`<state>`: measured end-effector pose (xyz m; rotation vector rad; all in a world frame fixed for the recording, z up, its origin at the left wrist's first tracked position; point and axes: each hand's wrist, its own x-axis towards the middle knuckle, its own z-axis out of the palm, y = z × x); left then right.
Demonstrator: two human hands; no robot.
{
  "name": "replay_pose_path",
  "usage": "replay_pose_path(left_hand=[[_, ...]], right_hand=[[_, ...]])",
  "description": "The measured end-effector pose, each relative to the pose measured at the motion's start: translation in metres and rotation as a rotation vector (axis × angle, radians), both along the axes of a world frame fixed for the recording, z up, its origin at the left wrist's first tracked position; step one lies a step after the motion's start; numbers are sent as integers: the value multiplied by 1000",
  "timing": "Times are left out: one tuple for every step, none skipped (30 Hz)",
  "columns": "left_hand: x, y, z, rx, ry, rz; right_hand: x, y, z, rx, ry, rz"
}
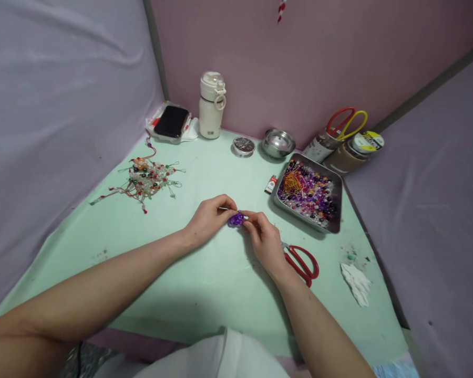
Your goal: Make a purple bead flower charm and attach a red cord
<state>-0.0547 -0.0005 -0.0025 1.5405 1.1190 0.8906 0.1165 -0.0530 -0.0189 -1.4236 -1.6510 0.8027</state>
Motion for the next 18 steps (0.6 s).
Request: replay_pose_path(left_hand=[[0,0,0,5,-3,-3],[0,0,0,7,-6,-6],[1,-1,-1,7,-8,-8],[1,-1,-1,4,-10,-9],[1,-1,-2,2,-9,-10],[1,-1,-2,2,-5,-7],[1,-1,-2,4,0,-4],[1,-1,-2,7,4,-2],[1,-1,-1,11,5,0],[1,-1,-1,14,5,1],[2,-2,0,14,0,1],[2,-2,0,12,-10,-1],[3,-3,1,7,-22,-7],[3,-3,1,1,-37,-15],[4,-4,1,-7,-50,-24],[5,-5,1,-16,-62,-33],[6,-5,1,-23,-71,-38],[6,-6,1,-29,-78,-40]], right_hand=[[0,0,1,3,1,-2],[-1,0,1,4,3,-4],[-1,0,1,5,7,-6],[-1,1,2,5,14,-7],[-1,1,2,3,20,-7],[-1,1,2,2,26,-7],[-1,1,2,-1,30,-8],[-1,1,2,-4,31,-10],[-1,1,2,-7,32,-13],[-1,1,2,-8,32,-17],[-1,1,3,-10,34,-21],[0,2,3,-14,38,-24],[0,2,3,-18,43,-28],[0,2,3,-22,50,-34],[0,2,3,-27,56,-39],[0,3,3,-29,59,-48],[0,3,3,-30,58,-58],[0,3,3,-29,54,-68]])
